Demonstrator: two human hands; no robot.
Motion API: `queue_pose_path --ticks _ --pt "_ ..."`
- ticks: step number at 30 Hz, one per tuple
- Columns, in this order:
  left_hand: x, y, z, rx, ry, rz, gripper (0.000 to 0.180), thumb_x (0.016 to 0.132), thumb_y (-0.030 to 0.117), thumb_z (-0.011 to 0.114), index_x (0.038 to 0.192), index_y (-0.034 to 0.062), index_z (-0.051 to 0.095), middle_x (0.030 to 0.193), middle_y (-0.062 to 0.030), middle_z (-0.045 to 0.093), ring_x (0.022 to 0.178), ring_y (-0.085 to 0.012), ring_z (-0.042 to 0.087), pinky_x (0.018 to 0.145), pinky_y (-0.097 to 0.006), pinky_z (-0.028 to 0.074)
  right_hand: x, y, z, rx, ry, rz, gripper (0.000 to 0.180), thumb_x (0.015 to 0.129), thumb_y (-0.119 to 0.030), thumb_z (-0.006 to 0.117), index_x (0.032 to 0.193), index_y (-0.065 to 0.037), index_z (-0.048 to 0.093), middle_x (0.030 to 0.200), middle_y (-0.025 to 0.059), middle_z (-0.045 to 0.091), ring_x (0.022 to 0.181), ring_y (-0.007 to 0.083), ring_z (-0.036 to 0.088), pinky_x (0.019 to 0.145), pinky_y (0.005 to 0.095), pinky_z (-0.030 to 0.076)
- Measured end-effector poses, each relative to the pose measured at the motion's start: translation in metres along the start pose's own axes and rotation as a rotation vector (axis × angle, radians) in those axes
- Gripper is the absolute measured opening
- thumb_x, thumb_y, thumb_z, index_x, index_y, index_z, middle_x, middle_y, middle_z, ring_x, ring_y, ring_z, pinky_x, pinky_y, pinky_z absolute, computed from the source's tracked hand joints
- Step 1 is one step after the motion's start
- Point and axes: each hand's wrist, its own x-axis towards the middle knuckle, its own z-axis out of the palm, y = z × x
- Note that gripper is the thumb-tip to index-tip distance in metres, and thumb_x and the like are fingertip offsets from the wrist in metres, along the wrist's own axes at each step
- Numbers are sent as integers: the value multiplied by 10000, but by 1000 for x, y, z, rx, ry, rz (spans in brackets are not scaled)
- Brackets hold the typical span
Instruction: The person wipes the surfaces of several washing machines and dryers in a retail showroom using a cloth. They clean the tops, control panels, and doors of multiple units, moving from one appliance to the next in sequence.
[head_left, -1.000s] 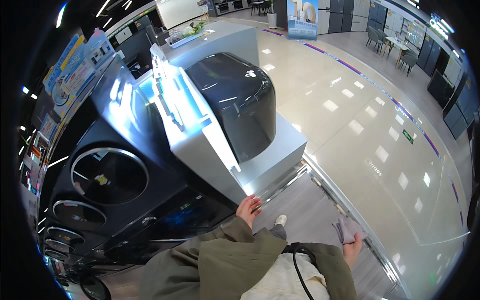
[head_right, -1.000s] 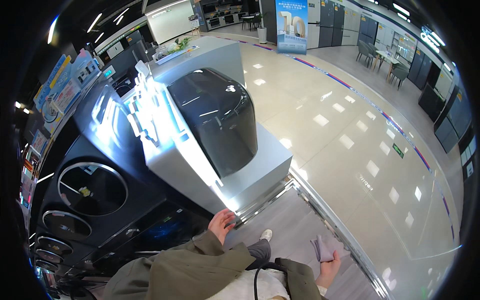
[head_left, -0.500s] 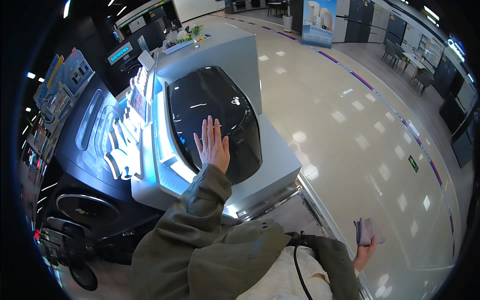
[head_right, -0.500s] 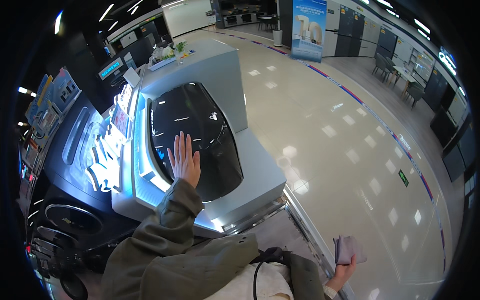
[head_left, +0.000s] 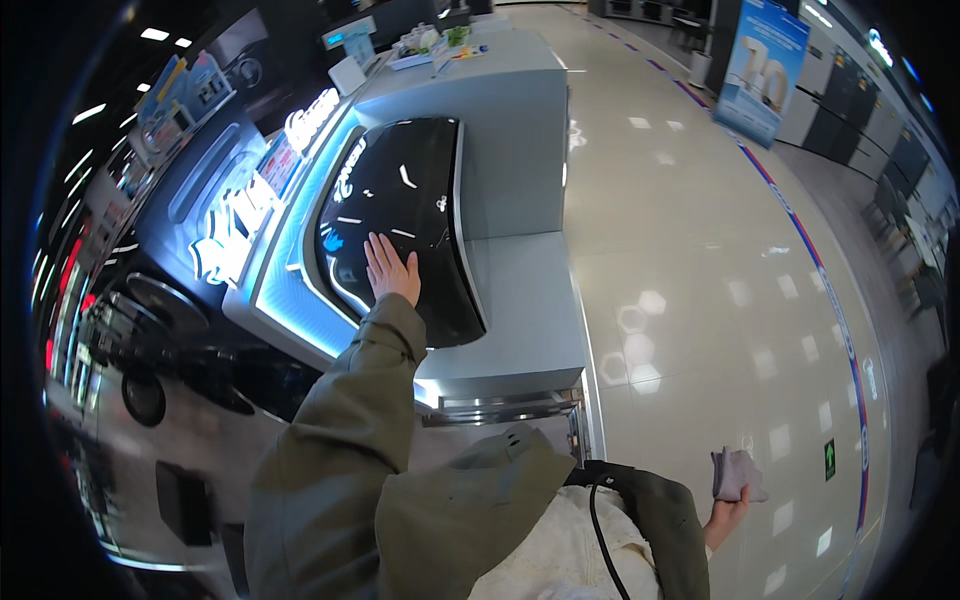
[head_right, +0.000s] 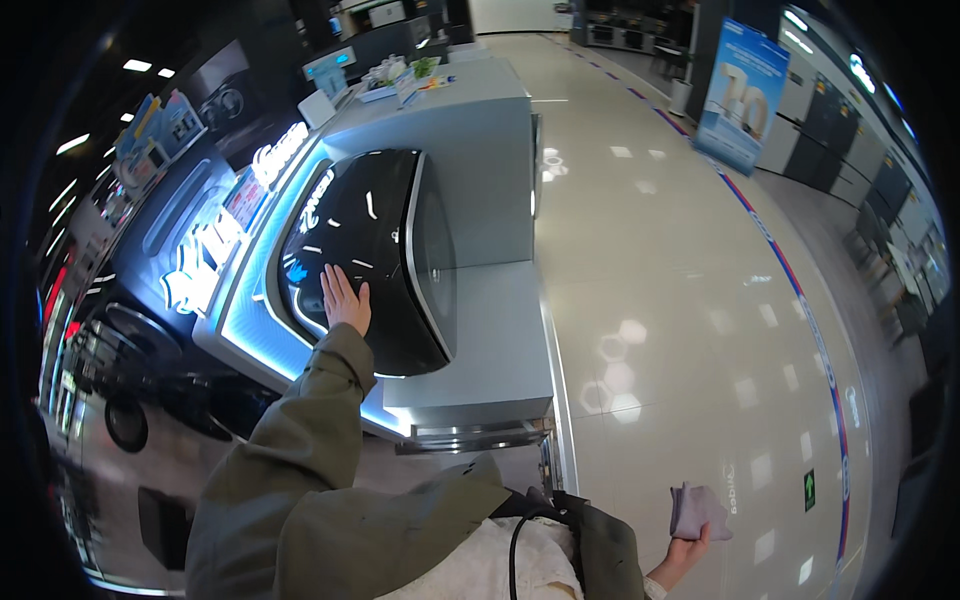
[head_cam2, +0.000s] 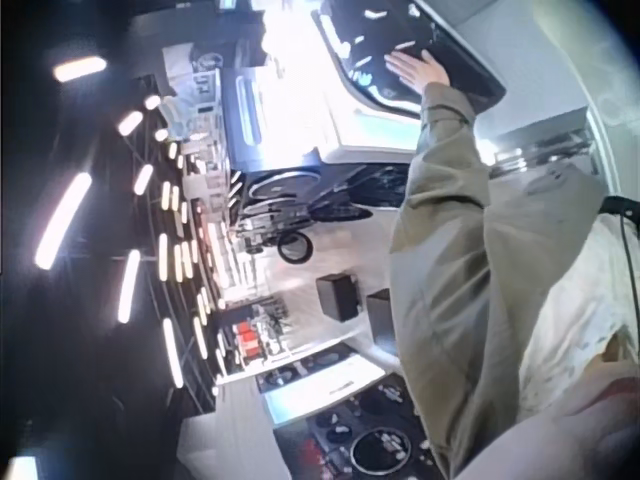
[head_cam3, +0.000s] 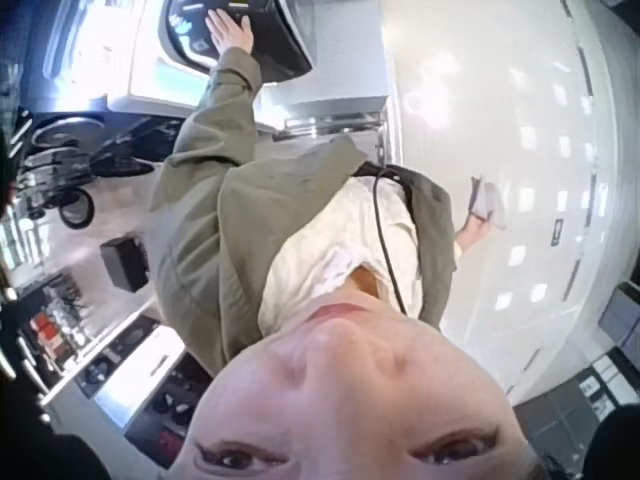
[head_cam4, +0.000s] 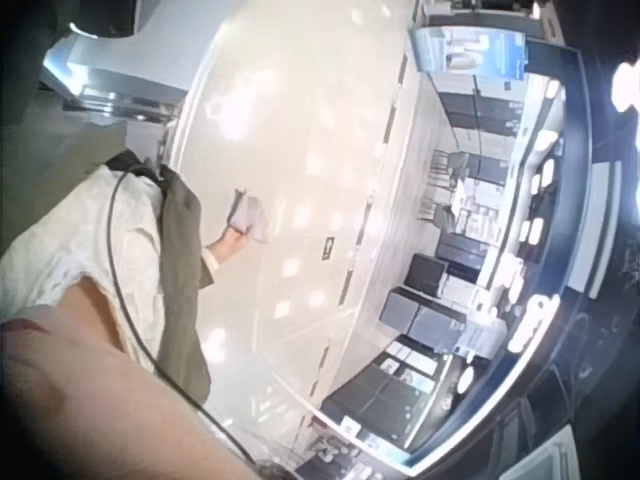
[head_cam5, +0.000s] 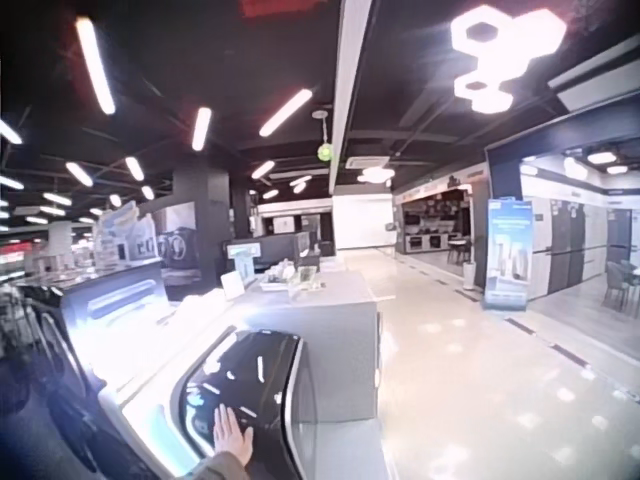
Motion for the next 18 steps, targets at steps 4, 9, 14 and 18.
queue_pose_path --ticks 4,9,14,18 --pt "10 -14 21 113 134 -8 759 912 451 446 1404 -65 188 1488 -232 130 1383 -385 110 1110 -444 213 43 -11 59 -48 -42 114 497 931 -126 457 1372 29 291 1409 207 350 1316 355 320 1103 520 249" --pt "13 -2 30 147 72 -106 887 878 533 474 1393 -112 149 1482 -262 94 1382 -406 81 1122 -444 170 82 13 100 -125 -63 205 485 938 -121 447 1373 27 294 1412 204 348 1311 349 330 1104 511 251" --pt "10 16 27 186 99 -209 978 834 576 527 1408 -90 98 1493 -244 60 1392 -385 64 1049 -511 302 119 53 134 -173 -108 358 487 941 -120 430 1383 16 278 1423 199 332 1318 353 316 1109 517 234" --pt "2 34 21 182 142 -177 852 837 507 571 1461 116 143 1488 -249 72 1379 -423 86 1025 -550 311 155 91 163 -268 -206 406 517 941 -139 429 1402 -2 242 1436 196 306 1329 360 295 1109 522 234"
